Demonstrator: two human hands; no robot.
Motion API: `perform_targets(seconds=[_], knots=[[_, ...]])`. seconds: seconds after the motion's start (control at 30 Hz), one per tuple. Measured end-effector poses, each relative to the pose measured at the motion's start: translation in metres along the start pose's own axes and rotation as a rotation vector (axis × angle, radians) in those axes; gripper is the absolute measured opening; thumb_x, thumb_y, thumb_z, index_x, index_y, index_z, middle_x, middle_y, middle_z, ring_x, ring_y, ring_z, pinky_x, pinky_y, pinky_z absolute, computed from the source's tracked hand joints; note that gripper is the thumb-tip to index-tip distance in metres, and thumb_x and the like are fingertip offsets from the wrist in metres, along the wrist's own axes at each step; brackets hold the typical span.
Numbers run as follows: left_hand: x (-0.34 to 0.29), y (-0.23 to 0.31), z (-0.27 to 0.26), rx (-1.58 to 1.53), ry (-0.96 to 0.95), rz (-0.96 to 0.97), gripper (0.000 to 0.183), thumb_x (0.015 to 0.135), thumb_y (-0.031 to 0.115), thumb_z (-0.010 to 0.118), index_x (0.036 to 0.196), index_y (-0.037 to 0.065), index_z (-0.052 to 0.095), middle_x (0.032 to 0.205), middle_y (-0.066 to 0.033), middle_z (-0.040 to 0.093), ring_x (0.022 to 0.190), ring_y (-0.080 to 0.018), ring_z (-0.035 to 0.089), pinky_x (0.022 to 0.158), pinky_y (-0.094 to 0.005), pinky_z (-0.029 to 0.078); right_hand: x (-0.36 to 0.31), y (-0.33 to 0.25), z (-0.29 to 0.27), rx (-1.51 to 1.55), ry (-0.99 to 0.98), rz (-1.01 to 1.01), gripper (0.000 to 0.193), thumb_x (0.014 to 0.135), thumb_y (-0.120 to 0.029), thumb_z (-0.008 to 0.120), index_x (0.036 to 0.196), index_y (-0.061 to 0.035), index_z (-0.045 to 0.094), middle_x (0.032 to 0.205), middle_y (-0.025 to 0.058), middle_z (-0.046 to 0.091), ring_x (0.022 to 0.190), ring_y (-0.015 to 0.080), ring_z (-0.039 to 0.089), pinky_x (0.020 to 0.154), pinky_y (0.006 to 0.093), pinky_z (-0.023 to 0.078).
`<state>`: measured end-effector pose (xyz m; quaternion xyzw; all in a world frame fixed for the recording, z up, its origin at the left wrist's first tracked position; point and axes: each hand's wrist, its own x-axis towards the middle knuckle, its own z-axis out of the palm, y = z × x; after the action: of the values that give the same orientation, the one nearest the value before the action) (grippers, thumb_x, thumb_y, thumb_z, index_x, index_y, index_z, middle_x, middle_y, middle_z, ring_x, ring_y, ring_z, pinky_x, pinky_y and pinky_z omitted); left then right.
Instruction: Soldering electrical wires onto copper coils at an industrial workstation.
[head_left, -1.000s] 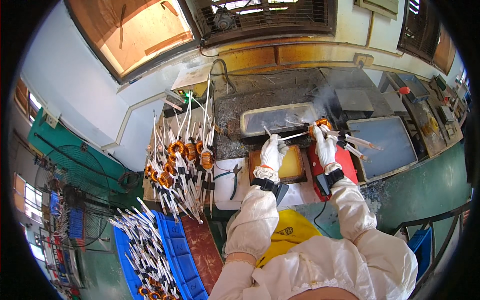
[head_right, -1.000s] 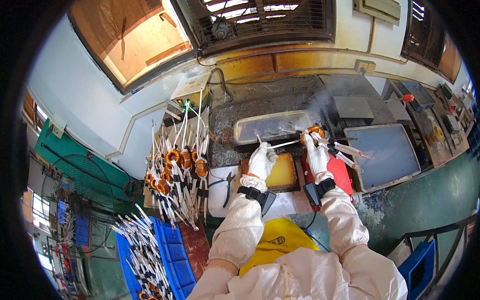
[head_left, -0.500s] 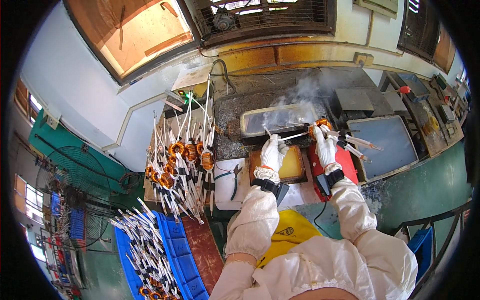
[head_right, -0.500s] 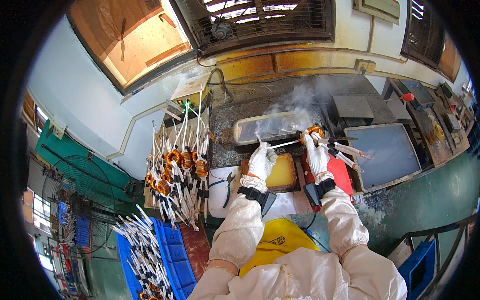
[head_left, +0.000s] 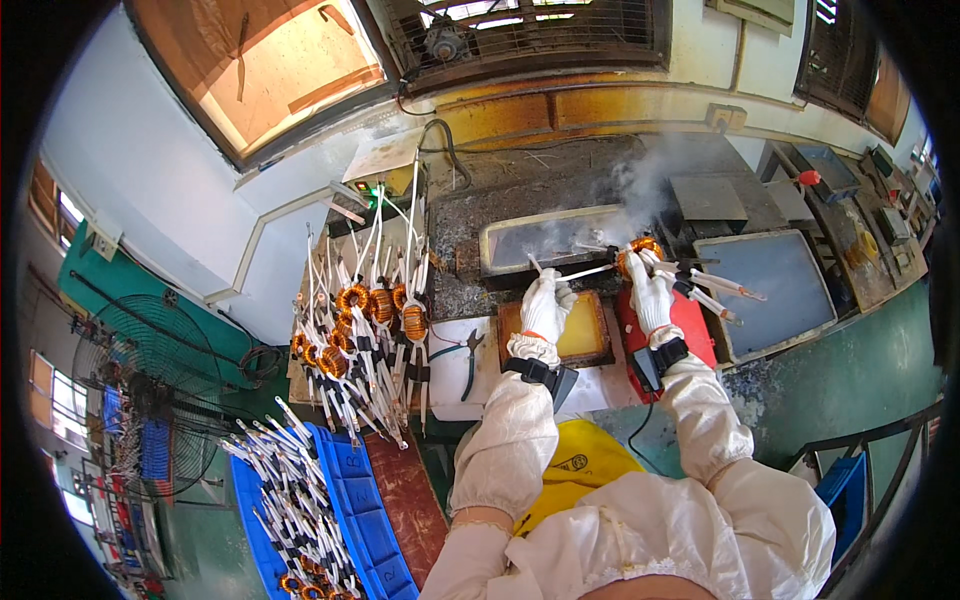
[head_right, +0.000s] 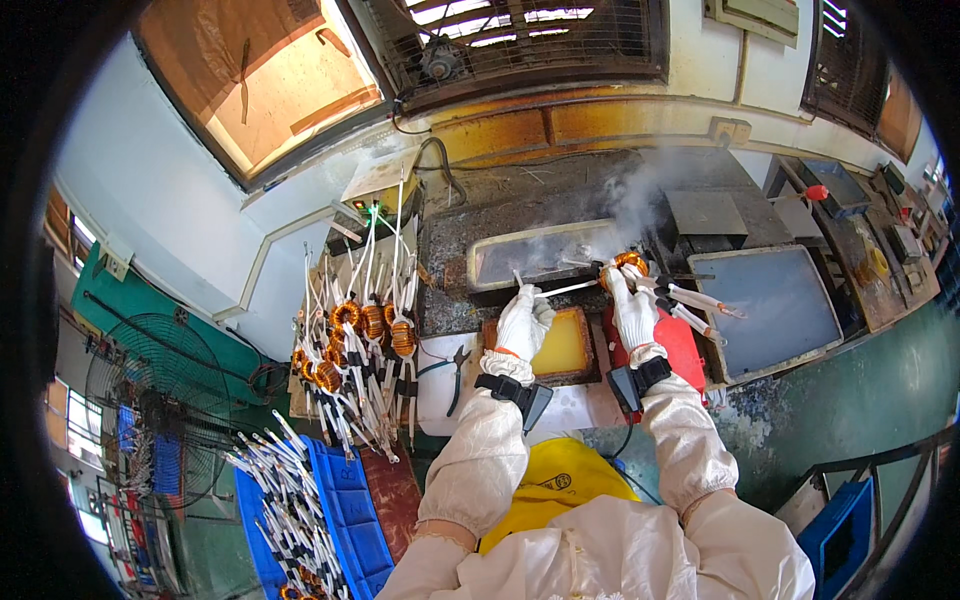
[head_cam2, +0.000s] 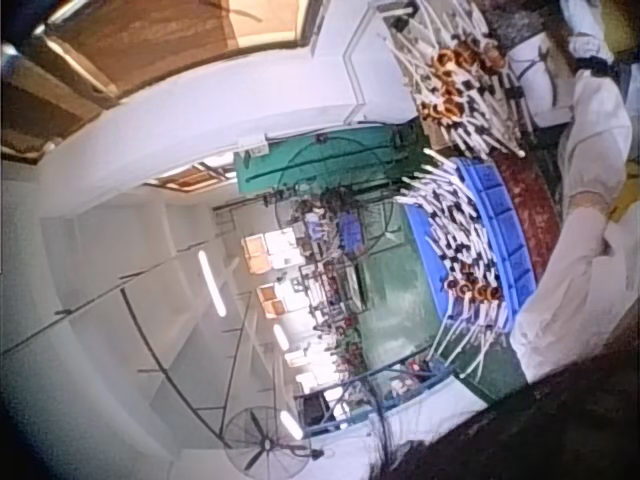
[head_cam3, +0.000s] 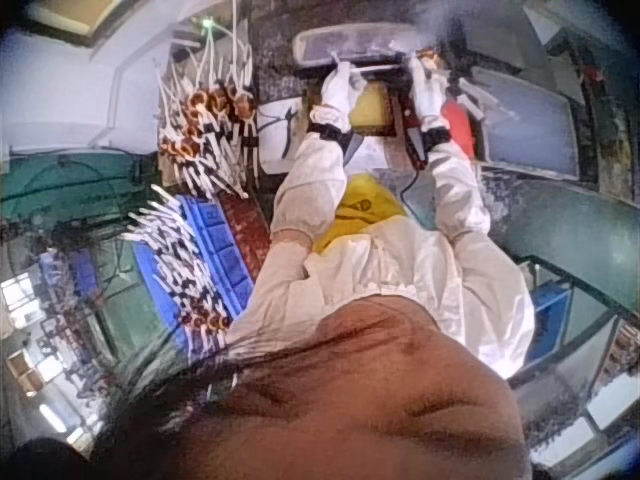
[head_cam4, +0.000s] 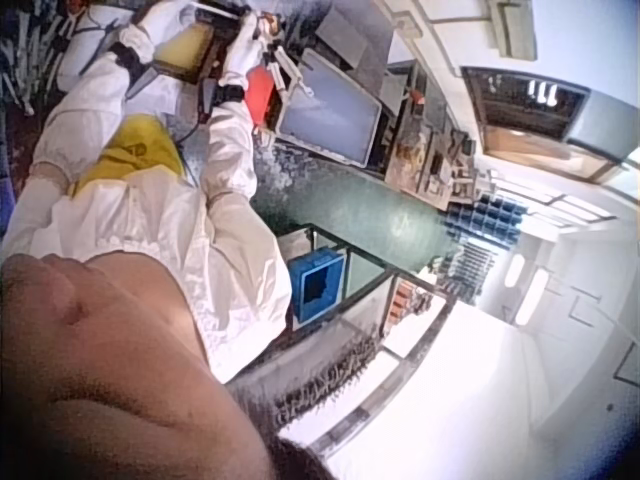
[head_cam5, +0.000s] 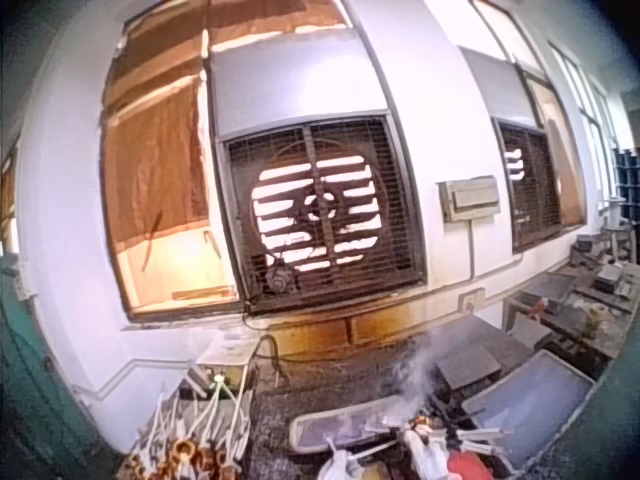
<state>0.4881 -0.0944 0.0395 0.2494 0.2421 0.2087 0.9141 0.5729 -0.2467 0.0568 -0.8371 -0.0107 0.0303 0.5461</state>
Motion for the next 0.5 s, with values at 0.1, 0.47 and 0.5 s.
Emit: perform_targets(seconds=[0.1, 0.47, 0.5], knots=[[0.0, 0.001, 0.0, -0.005, -0.015, -0.005, 0.019, 0.086, 0.023, 0.055, 0.084, 0.004, 0.052, 0.068, -0.0057, 0.051, 0.052, -0.0126, 0.047, 0.045, -0.0255, 0.046, -0.002, -0.004, -0.002, 0.005, 0.0, 0.017, 0.059, 0.075, -0.058, 0.052, 0.098, -0.0037, 0.059, 0.068, 0.0093, 0.059, 0.058, 0.0192, 0.056, 0.057, 0.031, 0.044], [0.0, 0.0, -0.002, -0.012, -0.019, -0.002, 0.019, 0.087, 0.022, 0.054, 0.087, 0.003, 0.054, 0.069, -0.0049, 0.051, 0.053, -0.0121, 0.047, 0.046, -0.0247, 0.045, -0.009, -0.019, -0.007, 0.021, -0.044, 0.065, 0.057, 0.076, -0.055, 0.054, 0.1, -0.004, 0.059, 0.068, 0.0085, 0.059, 0.056, 0.0173, 0.056, 0.055, 0.0307, 0.044], [0.0, 0.0, -0.002, -0.009, -0.029, 0.003, 0.02, 0.086, 0.023, 0.055, 0.087, 0.003, 0.053, 0.069, -0.0059, 0.051, 0.053, -0.0125, 0.048, 0.046, -0.0251, 0.047, -0.01, -0.02, -0.008, 0.022, -0.05, 0.066, 0.056, 0.076, -0.055, 0.054, 0.1, -0.004, 0.059, 0.069, 0.009, 0.06, 0.057, 0.0177, 0.056, 0.056, 0.031, 0.044]])
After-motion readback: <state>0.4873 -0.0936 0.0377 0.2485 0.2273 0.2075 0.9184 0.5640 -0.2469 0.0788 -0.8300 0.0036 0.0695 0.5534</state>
